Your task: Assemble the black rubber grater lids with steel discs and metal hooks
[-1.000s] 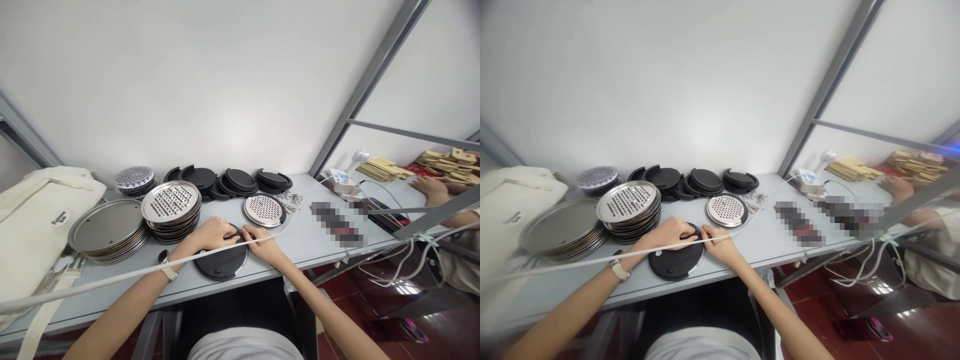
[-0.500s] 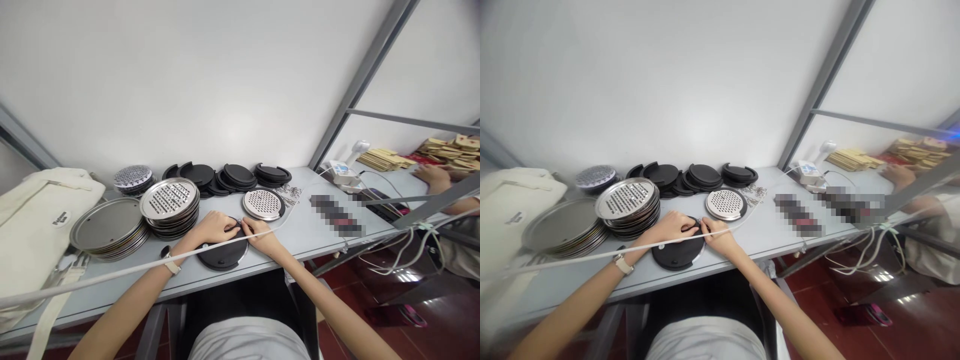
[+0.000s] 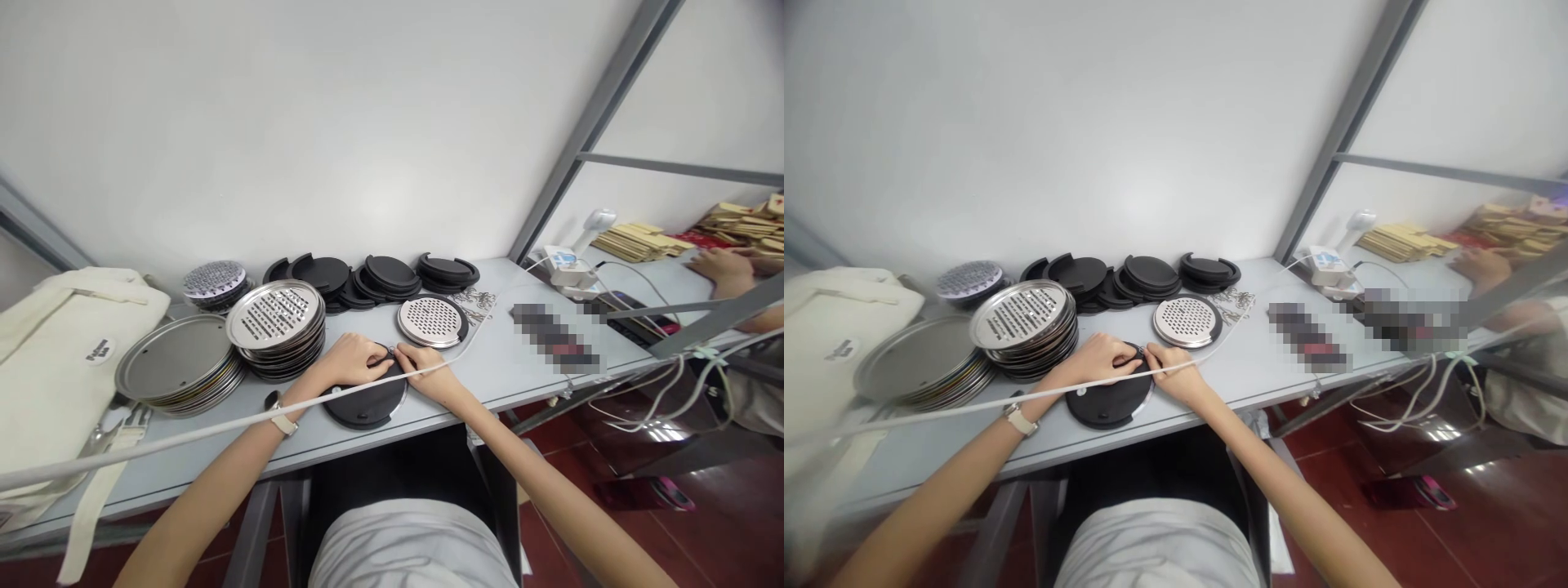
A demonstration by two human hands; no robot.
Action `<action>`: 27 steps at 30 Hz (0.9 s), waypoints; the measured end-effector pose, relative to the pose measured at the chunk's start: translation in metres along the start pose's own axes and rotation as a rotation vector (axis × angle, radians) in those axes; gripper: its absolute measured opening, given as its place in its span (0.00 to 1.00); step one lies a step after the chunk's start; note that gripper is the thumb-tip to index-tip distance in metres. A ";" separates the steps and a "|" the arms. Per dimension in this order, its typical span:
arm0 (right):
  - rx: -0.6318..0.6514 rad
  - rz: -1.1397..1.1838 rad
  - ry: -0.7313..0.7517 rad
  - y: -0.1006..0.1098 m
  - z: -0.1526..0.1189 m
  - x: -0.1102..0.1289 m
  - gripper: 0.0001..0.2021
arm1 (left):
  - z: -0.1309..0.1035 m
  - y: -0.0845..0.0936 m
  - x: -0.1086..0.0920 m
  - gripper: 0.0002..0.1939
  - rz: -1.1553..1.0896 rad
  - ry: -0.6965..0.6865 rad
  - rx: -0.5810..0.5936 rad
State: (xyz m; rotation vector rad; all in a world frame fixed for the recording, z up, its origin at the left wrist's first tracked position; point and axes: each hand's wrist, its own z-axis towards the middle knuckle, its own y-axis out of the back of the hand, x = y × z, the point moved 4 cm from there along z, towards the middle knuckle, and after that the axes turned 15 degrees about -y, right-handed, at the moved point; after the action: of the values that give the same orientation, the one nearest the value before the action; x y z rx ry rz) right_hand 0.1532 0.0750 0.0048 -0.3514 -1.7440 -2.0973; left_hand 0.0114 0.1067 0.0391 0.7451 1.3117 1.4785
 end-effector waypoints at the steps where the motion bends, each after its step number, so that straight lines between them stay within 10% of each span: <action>1: 0.005 -0.012 0.006 0.000 0.000 0.000 0.14 | 0.000 0.000 0.000 0.20 0.003 -0.006 -0.001; 27: 0.033 0.131 0.025 0.006 -0.002 -0.003 0.15 | 0.001 -0.001 0.000 0.19 -0.016 -0.018 -0.016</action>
State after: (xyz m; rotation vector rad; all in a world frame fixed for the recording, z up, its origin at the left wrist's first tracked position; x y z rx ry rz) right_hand 0.1586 0.0725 0.0086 -0.4161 -1.6914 -1.9714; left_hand 0.0127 0.1076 0.0385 0.7345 1.2877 1.4648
